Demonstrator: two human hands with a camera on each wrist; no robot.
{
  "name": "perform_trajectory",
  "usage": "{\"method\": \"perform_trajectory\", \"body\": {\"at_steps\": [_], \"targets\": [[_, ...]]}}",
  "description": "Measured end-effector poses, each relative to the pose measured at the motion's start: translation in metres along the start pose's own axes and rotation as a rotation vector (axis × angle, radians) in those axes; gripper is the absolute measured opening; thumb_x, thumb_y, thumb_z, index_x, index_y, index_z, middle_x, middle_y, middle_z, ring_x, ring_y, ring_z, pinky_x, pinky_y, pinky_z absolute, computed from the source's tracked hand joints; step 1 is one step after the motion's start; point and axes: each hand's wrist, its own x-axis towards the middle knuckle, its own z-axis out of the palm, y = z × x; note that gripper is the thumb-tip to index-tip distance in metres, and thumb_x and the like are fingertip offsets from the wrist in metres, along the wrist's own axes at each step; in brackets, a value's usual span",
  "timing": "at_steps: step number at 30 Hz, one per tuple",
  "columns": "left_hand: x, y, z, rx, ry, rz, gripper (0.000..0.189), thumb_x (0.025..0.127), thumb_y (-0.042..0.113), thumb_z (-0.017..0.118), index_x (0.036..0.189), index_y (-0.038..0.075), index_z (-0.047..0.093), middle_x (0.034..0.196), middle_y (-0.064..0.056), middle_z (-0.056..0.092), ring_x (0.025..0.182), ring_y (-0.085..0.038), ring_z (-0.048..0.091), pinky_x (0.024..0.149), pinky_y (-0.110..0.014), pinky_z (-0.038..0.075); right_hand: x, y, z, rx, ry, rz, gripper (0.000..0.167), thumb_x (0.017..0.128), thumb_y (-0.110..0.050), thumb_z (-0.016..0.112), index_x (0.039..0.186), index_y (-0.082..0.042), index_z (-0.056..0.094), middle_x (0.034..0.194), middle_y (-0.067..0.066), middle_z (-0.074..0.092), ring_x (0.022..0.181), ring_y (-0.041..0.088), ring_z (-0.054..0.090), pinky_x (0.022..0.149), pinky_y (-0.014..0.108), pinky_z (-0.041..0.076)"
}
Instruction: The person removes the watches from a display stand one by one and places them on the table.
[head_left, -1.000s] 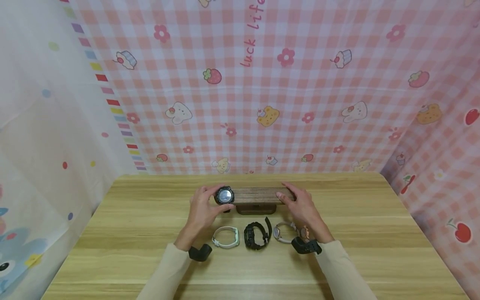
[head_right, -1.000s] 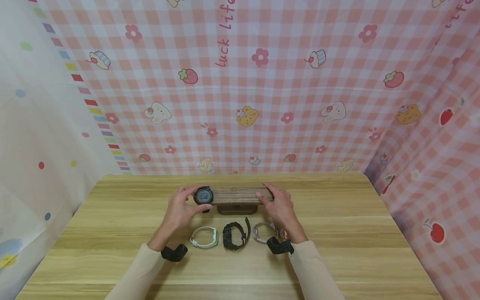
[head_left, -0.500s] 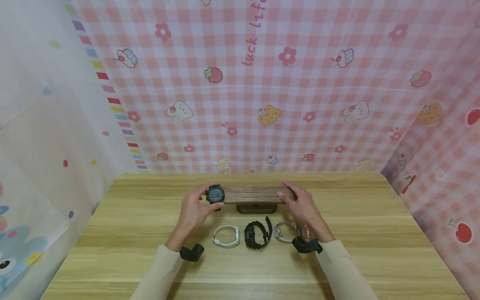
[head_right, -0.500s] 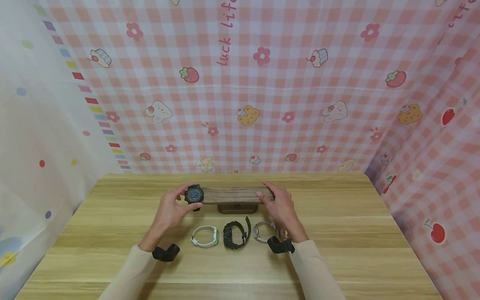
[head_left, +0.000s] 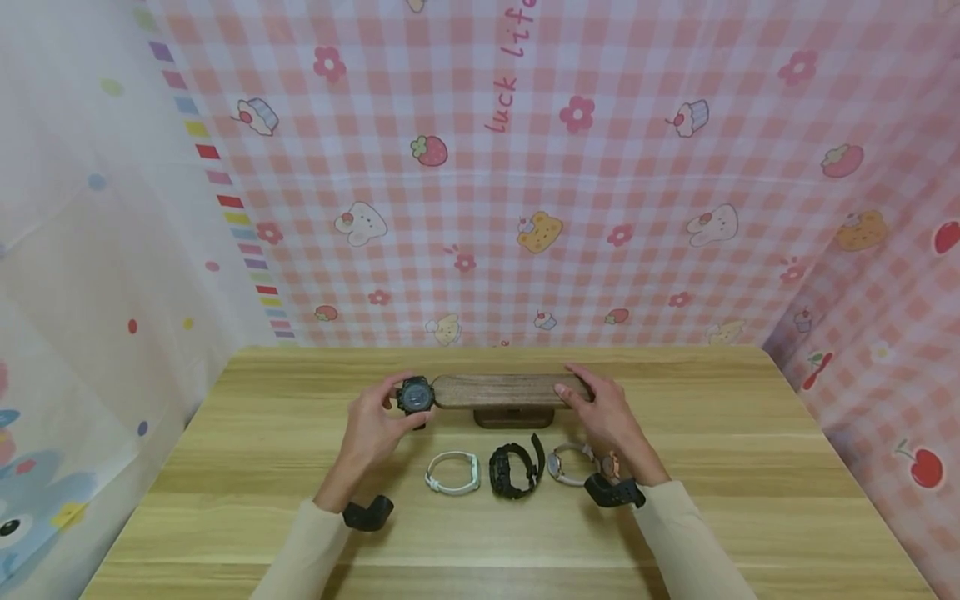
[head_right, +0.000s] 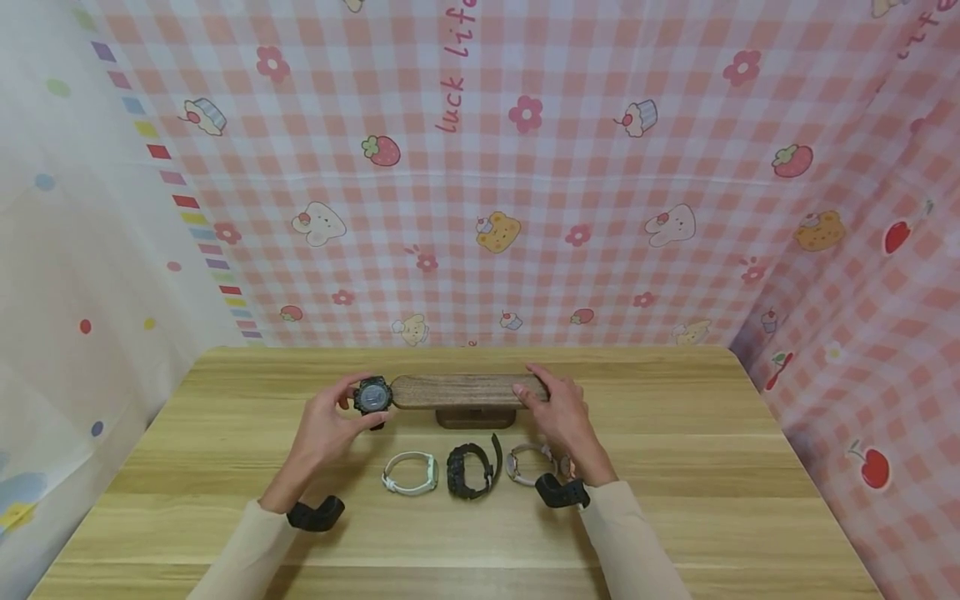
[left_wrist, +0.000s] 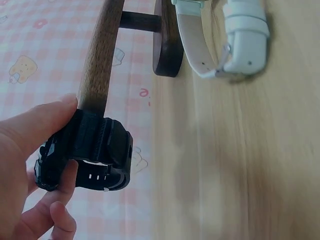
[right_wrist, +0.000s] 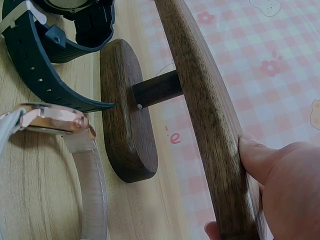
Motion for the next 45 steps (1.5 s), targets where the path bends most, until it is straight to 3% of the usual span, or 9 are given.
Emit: {"method": "perform_trajectory", "body": {"at_steps": [12,26,30,35,38,45], "targets": [[-0.010,-0.007,-0.015,0.008,-0.009,0.020,0.059,0.071,0.015,0.090,0.125,0.011,0.065,0.076,-0.013,0.054,0.067,-0.017,0.042,0.058,-0.025,0.033,-0.001,-0.001,0.000,-0.003,-0.007,0.001,0.058,0.101,-0.041,0.055,0.151,-0.012,0.042,0.150,0.029,0.040,0.138,0.053,0.030,0.109,0.069,0.028],[-0.024,-0.009,-0.025,0.066,-0.082,0.093,0.060,0.070,0.011,0.090,0.124,0.006,0.064,0.071,-0.003,0.053,0.064,-0.014,0.041,0.056,-0.023,0.034,0.000,0.000,0.001,-0.013,-0.007,-0.003,0.059,0.102,-0.042,0.054,0.150,-0.011,0.042,0.149,0.028,0.041,0.137,0.052,0.033,0.110,0.068,0.028],[-0.029,-0.011,-0.027,0.104,-0.099,0.124,0.062,0.070,0.011,0.090,0.126,0.004,0.064,0.077,-0.004,0.056,0.067,-0.015,0.043,0.060,-0.024,0.037,0.001,0.001,0.001,-0.013,-0.007,-0.001,0.059,0.102,-0.043,0.054,0.150,-0.011,0.042,0.149,0.029,0.041,0.137,0.052,0.033,0.110,0.069,0.028],[-0.035,-0.014,-0.027,0.121,-0.116,0.138,0.063,0.072,0.010,0.088,0.129,0.000,0.063,0.105,-0.017,0.070,0.087,-0.024,0.061,0.076,-0.038,0.054,0.002,0.002,0.002,-0.008,-0.006,0.003,0.059,0.102,-0.042,0.054,0.150,-0.011,0.042,0.150,0.029,0.040,0.137,0.053,0.032,0.110,0.069,0.026],[-0.037,-0.015,-0.027,0.127,-0.120,0.133,0.062,0.073,0.009,0.088,0.129,0.000,0.062,0.112,-0.021,0.068,0.097,-0.030,0.064,0.083,-0.046,0.056,0.002,0.002,0.001,0.002,-0.005,0.004,0.059,0.101,-0.041,0.055,0.150,-0.011,0.042,0.150,0.029,0.040,0.138,0.052,0.032,0.111,0.068,0.026],[-0.043,-0.017,-0.028,0.151,-0.165,0.092,0.063,0.074,0.011,0.088,0.130,-0.001,0.062,0.115,-0.023,0.068,0.104,-0.036,0.064,0.091,-0.051,0.054,0.002,0.002,0.001,0.001,-0.011,0.009,0.058,0.101,-0.041,0.055,0.150,-0.013,0.042,0.151,0.028,0.039,0.139,0.052,0.029,0.111,0.069,0.025]]}}
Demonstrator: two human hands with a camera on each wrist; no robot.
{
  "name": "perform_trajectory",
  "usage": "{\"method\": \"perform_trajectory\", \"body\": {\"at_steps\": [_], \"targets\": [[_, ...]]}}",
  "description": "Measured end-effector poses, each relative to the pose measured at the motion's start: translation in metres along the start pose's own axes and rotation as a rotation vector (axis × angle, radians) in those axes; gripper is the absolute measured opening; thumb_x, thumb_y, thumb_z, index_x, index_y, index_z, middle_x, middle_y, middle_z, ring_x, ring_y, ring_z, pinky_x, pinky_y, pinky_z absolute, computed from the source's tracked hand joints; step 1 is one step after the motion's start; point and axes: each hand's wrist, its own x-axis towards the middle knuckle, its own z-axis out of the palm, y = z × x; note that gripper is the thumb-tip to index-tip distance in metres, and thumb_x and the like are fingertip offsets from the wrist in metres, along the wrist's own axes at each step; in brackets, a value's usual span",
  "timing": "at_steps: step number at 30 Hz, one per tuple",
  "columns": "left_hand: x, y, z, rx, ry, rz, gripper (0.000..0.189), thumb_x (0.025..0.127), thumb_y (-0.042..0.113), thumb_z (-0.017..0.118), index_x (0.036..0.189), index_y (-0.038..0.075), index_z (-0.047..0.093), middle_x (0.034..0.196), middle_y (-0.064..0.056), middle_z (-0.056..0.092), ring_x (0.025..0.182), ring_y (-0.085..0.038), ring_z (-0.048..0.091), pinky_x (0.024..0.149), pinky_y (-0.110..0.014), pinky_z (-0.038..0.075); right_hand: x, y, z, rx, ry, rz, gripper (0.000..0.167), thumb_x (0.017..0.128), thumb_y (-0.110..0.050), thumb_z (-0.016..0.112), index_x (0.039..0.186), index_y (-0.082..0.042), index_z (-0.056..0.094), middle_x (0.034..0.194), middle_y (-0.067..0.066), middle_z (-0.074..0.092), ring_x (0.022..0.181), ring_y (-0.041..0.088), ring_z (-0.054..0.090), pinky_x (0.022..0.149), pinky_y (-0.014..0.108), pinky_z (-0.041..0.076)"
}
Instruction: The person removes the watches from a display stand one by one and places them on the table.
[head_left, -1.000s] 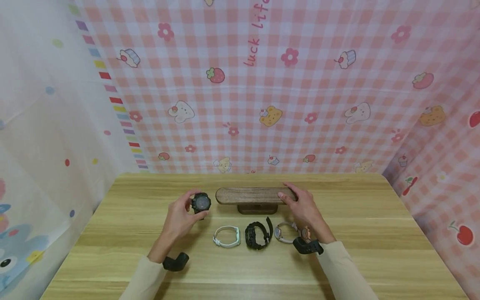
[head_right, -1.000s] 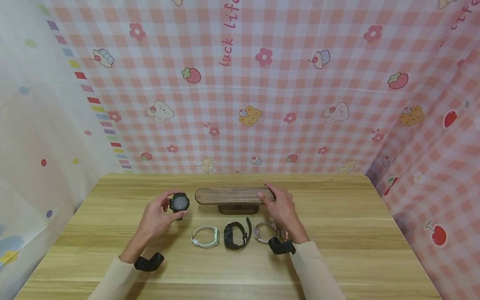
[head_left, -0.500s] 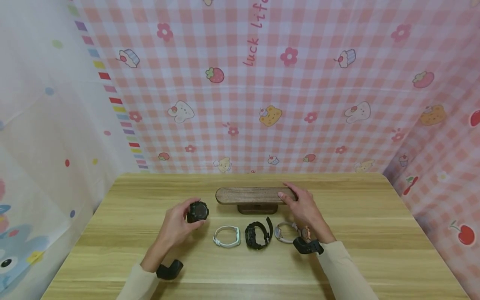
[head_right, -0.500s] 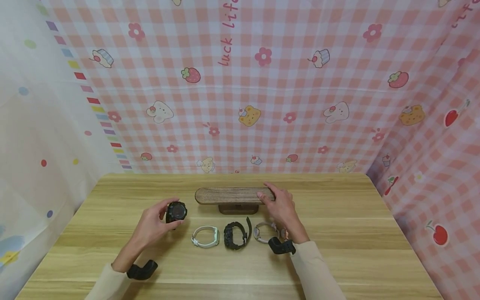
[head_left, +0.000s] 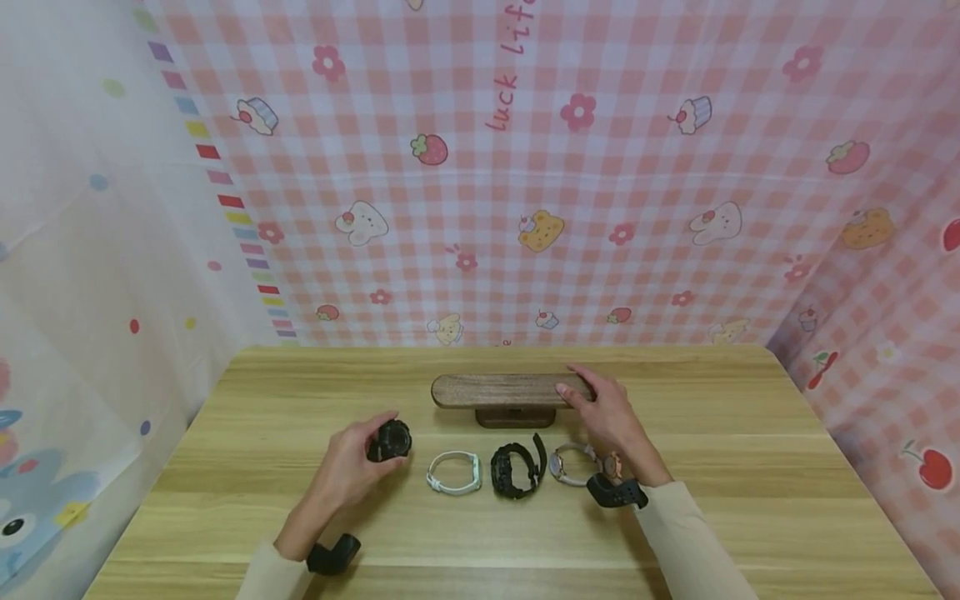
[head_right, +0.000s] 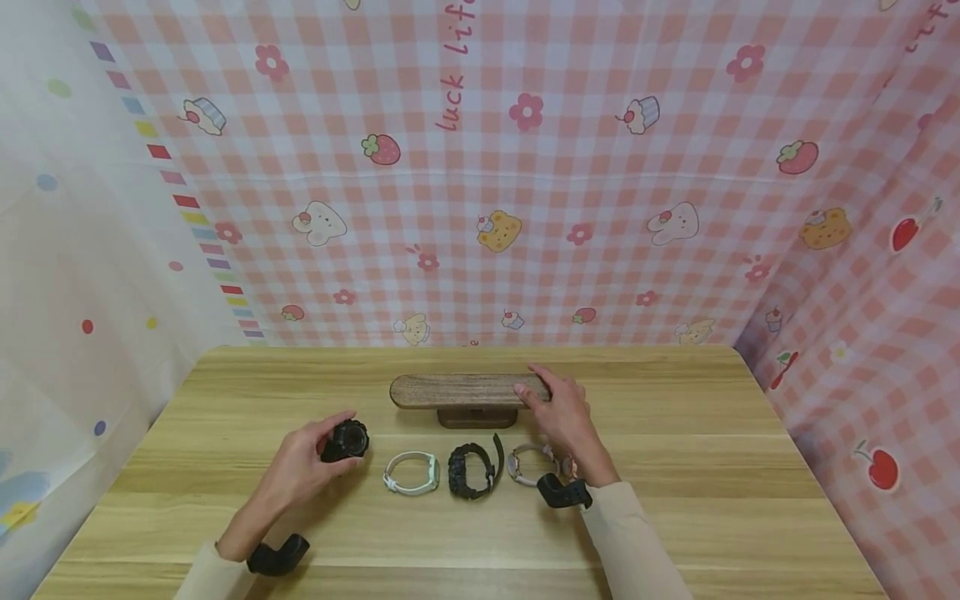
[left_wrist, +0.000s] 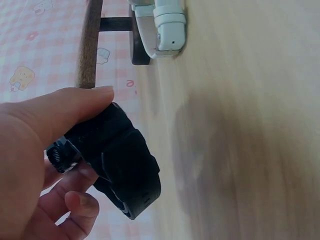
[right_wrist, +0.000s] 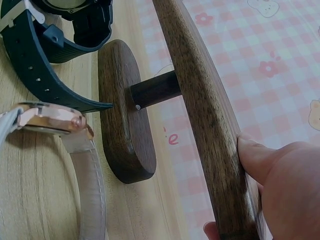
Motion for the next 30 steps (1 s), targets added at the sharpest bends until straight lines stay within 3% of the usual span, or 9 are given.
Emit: {"method": "perform_trajectory", "body": {"at_steps": [6,11,18,30], "targets": [[-0.004,0.000,0.002,-0.004,-0.060,-0.029,0.066,0.074,0.013,0.087,0.132,-0.003,0.059,0.125,-0.026,0.064,0.115,-0.041,0.061,0.098,-0.052,0.050,0.000,0.000,-0.001,-0.006,-0.003,0.011,0.058,0.101,-0.042,0.055,0.151,-0.014,0.042,0.152,0.028,0.038,0.140,0.054,0.026,0.111,0.070,0.022],[-0.006,0.001,0.003,0.004,-0.092,-0.027,0.066,0.075,0.013,0.087,0.133,-0.003,0.059,0.125,-0.026,0.064,0.116,-0.042,0.060,0.098,-0.053,0.050,-0.001,0.000,-0.001,-0.006,-0.008,0.024,0.058,0.101,-0.043,0.054,0.152,-0.016,0.041,0.153,0.027,0.036,0.141,0.054,0.022,0.111,0.071,0.019],[-0.006,0.000,0.007,0.028,-0.106,-0.042,0.067,0.073,0.015,0.088,0.133,0.001,0.061,0.120,-0.023,0.067,0.113,-0.040,0.062,0.095,-0.053,0.052,-0.002,-0.001,-0.002,-0.007,-0.012,0.044,0.060,0.101,-0.046,0.052,0.153,-0.018,0.039,0.155,0.026,0.033,0.142,0.055,0.018,0.110,0.074,0.016],[-0.007,0.001,0.013,0.055,-0.118,-0.029,0.067,0.070,0.017,0.091,0.130,0.004,0.064,0.115,-0.020,0.069,0.106,-0.036,0.064,0.090,-0.051,0.053,-0.001,0.000,0.000,-0.003,-0.008,0.036,0.058,0.101,-0.044,0.053,0.152,-0.016,0.041,0.153,0.028,0.035,0.140,0.054,0.024,0.111,0.072,0.021]]}}
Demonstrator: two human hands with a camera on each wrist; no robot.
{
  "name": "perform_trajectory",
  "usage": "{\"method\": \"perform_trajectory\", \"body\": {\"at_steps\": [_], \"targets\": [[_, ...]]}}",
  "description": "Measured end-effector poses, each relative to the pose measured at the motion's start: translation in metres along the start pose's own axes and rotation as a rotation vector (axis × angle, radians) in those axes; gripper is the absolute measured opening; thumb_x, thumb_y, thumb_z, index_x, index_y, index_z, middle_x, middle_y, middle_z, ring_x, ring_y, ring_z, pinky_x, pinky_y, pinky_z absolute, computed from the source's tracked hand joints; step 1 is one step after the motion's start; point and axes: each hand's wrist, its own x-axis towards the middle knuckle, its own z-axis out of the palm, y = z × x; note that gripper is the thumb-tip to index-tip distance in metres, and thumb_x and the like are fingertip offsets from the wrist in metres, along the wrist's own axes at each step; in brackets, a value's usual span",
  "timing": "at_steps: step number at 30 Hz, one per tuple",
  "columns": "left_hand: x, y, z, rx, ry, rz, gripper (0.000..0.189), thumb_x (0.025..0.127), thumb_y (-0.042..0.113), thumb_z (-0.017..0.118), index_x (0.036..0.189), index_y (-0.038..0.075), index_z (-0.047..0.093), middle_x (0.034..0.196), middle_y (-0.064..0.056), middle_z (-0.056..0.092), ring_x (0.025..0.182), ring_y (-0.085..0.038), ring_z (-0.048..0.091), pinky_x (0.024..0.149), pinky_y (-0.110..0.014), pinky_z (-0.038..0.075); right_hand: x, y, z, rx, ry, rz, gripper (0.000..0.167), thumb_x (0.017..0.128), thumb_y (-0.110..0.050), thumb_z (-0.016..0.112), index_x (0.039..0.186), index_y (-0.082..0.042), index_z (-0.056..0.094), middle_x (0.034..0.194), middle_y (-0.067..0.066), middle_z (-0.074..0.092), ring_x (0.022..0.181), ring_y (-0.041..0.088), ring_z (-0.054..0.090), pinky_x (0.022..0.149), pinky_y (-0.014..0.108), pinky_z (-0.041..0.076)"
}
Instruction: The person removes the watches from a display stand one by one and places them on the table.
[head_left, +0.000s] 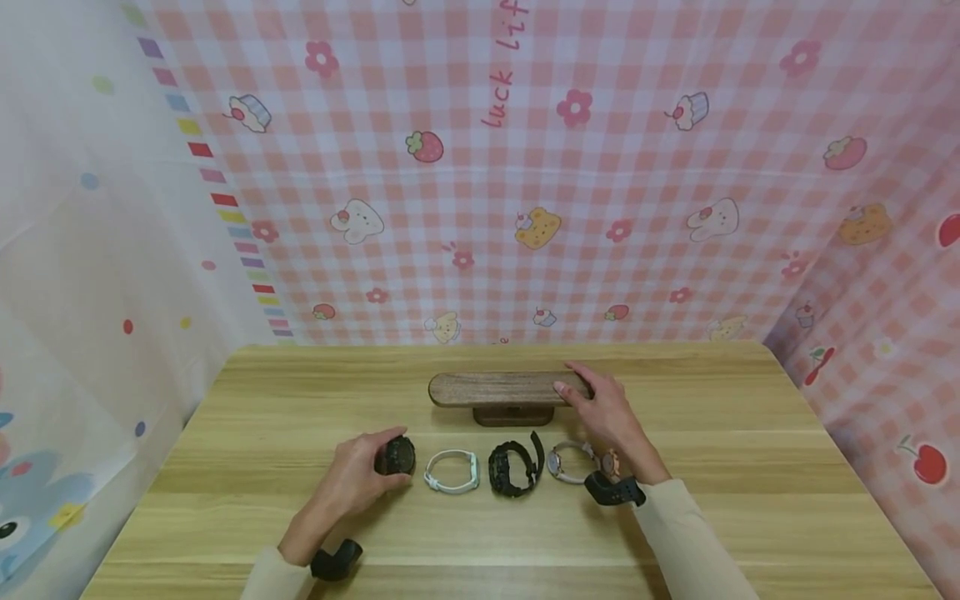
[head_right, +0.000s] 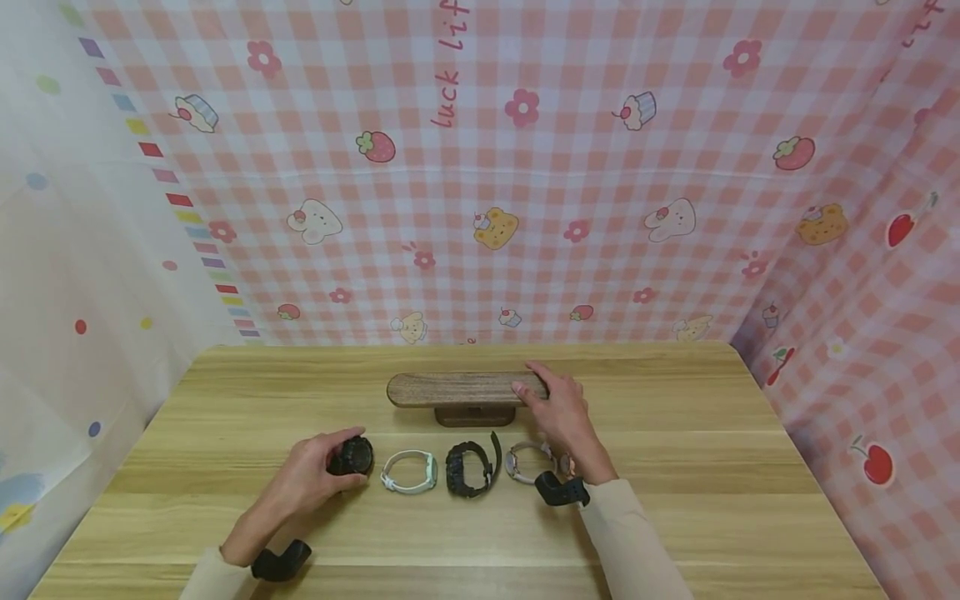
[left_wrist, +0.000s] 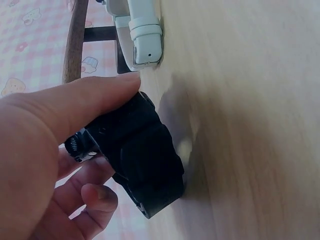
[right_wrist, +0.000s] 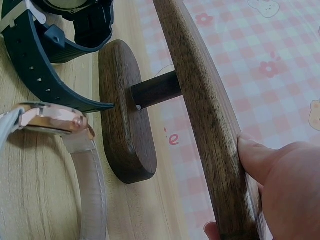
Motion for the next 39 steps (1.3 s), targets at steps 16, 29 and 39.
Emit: {"method": "perform_trajectory", "body": {"at_steps": [16,29,39], "targets": [[0.0010,-0.0018,0.0048,0.074,-0.020,0.034,0.063,0.068,0.018,0.091,0.126,0.007,0.067,0.104,-0.010,0.073,0.096,-0.028,0.065,0.089,-0.055,0.046,-0.0022,0.0005,0.0017,-0.006,0.003,-0.002,0.057,0.102,-0.042,0.053,0.151,-0.017,0.041,0.153,0.027,0.036,0.140,0.055,0.024,0.110,0.073,0.020],[0.0008,-0.0005,0.0039,0.106,-0.005,0.020,0.066,0.066,0.024,0.093,0.125,0.013,0.068,0.104,-0.007,0.073,0.091,-0.020,0.062,0.072,-0.035,0.033,0.0000,0.0015,0.0035,-0.006,0.010,-0.009,0.057,0.101,-0.042,0.053,0.151,-0.016,0.041,0.153,0.025,0.038,0.139,0.054,0.027,0.109,0.073,0.021],[0.0013,-0.0011,0.0062,0.138,0.003,0.023,0.065,0.067,0.031,0.092,0.125,0.016,0.068,0.103,-0.005,0.073,0.095,-0.022,0.064,0.072,-0.034,0.033,-0.0009,0.0036,0.0044,-0.014,0.017,-0.006,0.059,0.101,-0.045,0.053,0.152,-0.017,0.040,0.152,0.026,0.039,0.138,0.054,0.029,0.109,0.073,0.024]]}}
